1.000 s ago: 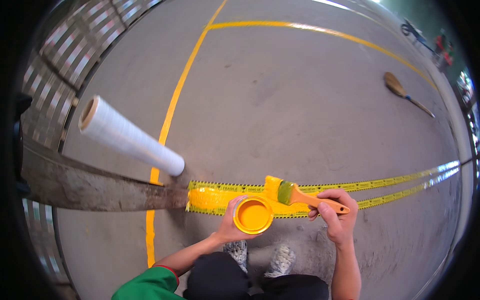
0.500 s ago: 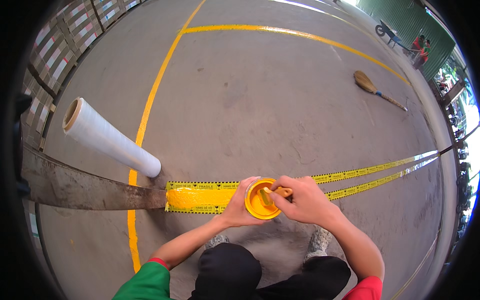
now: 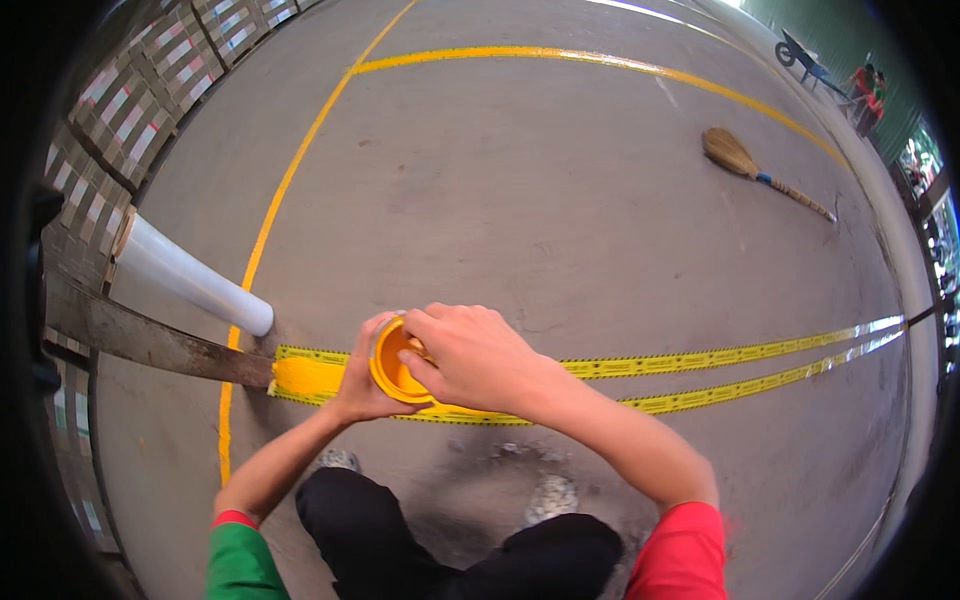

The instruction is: The person paints a yellow line on a concrete floor using a paintbrush and a small paint can. They repeatedly dip the brush into the paint and apply it along a pre-laid yellow tape guide, extending the line forward as they work.

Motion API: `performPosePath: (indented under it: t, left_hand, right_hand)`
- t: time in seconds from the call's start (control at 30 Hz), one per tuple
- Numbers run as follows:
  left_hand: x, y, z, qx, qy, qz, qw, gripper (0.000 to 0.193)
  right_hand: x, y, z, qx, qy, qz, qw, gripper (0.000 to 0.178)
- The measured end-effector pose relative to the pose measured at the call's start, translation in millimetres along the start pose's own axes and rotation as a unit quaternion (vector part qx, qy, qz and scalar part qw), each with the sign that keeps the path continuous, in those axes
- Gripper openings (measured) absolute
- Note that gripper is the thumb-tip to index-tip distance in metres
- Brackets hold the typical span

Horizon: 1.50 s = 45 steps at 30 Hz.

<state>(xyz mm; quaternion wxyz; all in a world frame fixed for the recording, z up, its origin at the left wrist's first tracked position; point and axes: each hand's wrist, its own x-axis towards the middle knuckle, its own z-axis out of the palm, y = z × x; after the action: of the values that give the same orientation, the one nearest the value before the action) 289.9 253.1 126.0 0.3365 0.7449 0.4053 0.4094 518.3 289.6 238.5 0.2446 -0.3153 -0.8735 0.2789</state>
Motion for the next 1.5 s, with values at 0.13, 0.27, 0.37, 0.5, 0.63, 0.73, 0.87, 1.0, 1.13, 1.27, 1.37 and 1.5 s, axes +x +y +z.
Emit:
performPosePath:
  t: [0.13, 0.27, 0.37, 0.5, 0.63, 0.73, 0.87, 1.0, 1.13, 1.27, 1.37, 1.5]
  left_hand:
    - [35, 36, 20, 0.042, -0.018, 0.024, 0.999, 0.111]
    - [60, 38, 39, -0.015, -0.061, 0.048, 0.997, 0.113]
    - [54, 14, 67, -0.003, -0.060, 0.034, 0.998, 0.114]
    - [36, -17, 115, 0.009, -0.055, 0.062, 0.997, 0.114]
    - [13, -29, 169, -0.022, -0.036, 0.010, 0.999, 0.113]
    - [-4, -37, 191, -0.017, -0.039, 0.000, 0.999, 0.112]
    - [-23, -47, 202, -0.009, -0.060, -0.018, 0.998, 0.112]
    - [-38, -59, 205, 0.005, -0.051, -0.035, 0.998, 0.112]
    - [-54, -73, 201, 0.035, -0.045, -0.067, 0.996, 0.110]
    - [-63, -85, 189, 0.051, -0.015, -0.113, 0.992, 0.103]
    - [-67, -91, 180, 0.064, 0.021, -0.141, 0.988, 0.104]
    - [-77, -96, 164, 0.087, 0.039, -0.177, 0.980, 0.111]
  right_hand:
    - [-23, 6, -50, 0.045, 0.018, 0.028, 0.998, 0.022]
    - [-45, 24, -76, 0.053, 0.070, 0.041, 0.995, 0.020]
    - [-74, 45, -72, 0.046, 0.148, 0.044, 0.987, 0.017]
    - [-130, 66, -55, 0.131, 0.203, 0.195, 0.951, 0.017]
    - [-189, 86, -20, 0.260, 0.270, 0.329, 0.867, 0.016]
    - [-231, 99, 12, 0.350, 0.315, 0.374, 0.799, 0.021]
    - [-260, 122, 61, 0.469, 0.371, 0.389, 0.701, 0.025]
    - [-276, 134, 92, 0.545, 0.385, 0.374, 0.644, 0.025]
    - [-288, 147, 110, 0.575, 0.386, 0.352, 0.629, 0.025]
    - [-298, 166, 118, 0.580, 0.406, 0.350, 0.613, 0.025]
    - [-294, 179, 124, 0.534, 0.433, 0.358, 0.632, 0.025]
    - [-267, 185, 145, 0.370, 0.381, 0.461, 0.711, 0.022]
